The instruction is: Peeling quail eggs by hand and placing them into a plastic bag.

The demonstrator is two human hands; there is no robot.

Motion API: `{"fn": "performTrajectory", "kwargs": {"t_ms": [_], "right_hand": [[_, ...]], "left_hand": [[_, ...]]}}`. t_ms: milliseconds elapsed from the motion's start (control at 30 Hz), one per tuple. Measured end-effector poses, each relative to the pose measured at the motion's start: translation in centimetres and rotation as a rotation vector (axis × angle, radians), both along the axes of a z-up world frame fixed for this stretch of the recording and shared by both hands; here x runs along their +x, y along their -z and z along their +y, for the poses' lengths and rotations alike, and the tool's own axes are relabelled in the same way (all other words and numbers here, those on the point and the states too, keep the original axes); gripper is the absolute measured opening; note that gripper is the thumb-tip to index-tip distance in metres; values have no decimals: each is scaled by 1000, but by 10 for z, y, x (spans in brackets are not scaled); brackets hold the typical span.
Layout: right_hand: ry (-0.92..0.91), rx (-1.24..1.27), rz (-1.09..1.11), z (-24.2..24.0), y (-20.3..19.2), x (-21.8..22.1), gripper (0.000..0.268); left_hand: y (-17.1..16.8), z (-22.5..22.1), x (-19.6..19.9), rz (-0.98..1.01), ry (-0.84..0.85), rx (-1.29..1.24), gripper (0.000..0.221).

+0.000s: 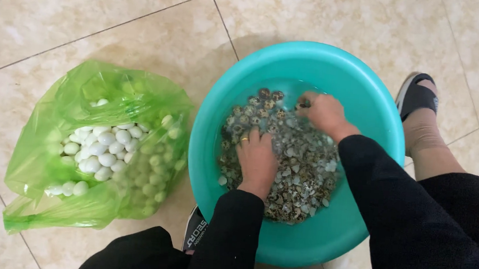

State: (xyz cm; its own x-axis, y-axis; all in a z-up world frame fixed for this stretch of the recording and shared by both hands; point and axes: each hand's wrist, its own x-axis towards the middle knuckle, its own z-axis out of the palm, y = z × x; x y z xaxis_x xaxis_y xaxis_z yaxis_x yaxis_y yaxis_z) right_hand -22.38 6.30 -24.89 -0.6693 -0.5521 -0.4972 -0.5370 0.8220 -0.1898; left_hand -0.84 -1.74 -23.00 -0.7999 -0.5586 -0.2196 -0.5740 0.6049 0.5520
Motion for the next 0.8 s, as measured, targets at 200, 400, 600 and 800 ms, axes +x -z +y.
{"fn": "performTrajectory", "kwargs": {"t_ms": [200,400,600,800], "right_hand": [[325,-552,-621,6,-102,-7,36],[508,-602,-728,22,-125,47,34],[622,-692,-716,48,-71,82,37],[461,-834,-753,47,-129,74,40]], "left_hand": [[-10,-2,-8,20,-123,95,26],[-10,-5,-3,70,-124,123,26],[-72,-10,-7,4,49,451,45],[-136,-14,-7,161,43,661,48]]}}
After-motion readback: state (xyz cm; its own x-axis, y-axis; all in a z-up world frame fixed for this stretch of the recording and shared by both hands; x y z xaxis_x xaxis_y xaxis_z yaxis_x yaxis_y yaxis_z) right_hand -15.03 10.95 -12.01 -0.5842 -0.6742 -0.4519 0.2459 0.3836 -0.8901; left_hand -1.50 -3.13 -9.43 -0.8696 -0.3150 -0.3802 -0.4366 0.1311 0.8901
